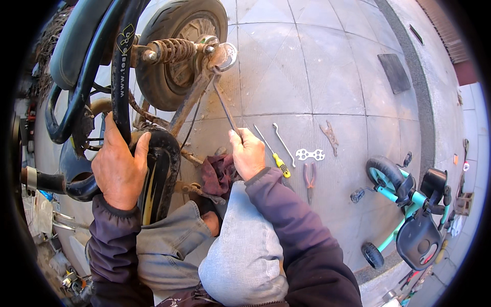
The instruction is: The person sits on the floor and uses a wrench to tighten a bolt on the rear suspension of a scooter. They repeatedly adjust the tool and apply force to secure the component.
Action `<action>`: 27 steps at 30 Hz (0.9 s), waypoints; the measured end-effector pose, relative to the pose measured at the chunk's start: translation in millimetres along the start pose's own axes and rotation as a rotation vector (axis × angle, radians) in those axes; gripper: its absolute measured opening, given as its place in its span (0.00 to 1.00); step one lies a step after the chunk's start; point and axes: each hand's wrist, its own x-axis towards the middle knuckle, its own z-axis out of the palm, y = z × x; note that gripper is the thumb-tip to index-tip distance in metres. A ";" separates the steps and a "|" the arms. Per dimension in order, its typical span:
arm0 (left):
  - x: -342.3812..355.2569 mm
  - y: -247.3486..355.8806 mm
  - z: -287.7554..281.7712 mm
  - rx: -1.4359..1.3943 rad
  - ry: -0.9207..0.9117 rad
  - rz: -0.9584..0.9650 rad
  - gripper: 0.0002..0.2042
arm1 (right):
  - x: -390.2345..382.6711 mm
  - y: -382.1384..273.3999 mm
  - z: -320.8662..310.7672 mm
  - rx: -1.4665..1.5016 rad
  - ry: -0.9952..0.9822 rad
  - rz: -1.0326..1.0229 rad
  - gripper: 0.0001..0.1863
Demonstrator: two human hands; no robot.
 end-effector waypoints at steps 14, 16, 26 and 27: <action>1.0 -2.1 1.1 0.014 0.001 -0.003 0.35 | 76.2 -63.3 -38.3 0.087 0.093 0.053 0.16; 2.2 -1.7 1.2 0.021 0.020 0.010 0.35 | 96.1 -51.9 -34.8 -0.095 0.168 -0.169 0.16; 2.4 -2.5 -0.3 -0.010 0.023 0.009 0.35 | 112.0 -17.7 3.1 -0.048 0.111 -0.142 0.15; 2.5 -1.7 -0.8 -0.017 0.026 0.011 0.35 | 122.8 -22.9 -0.4 0.145 0.082 -0.032 0.14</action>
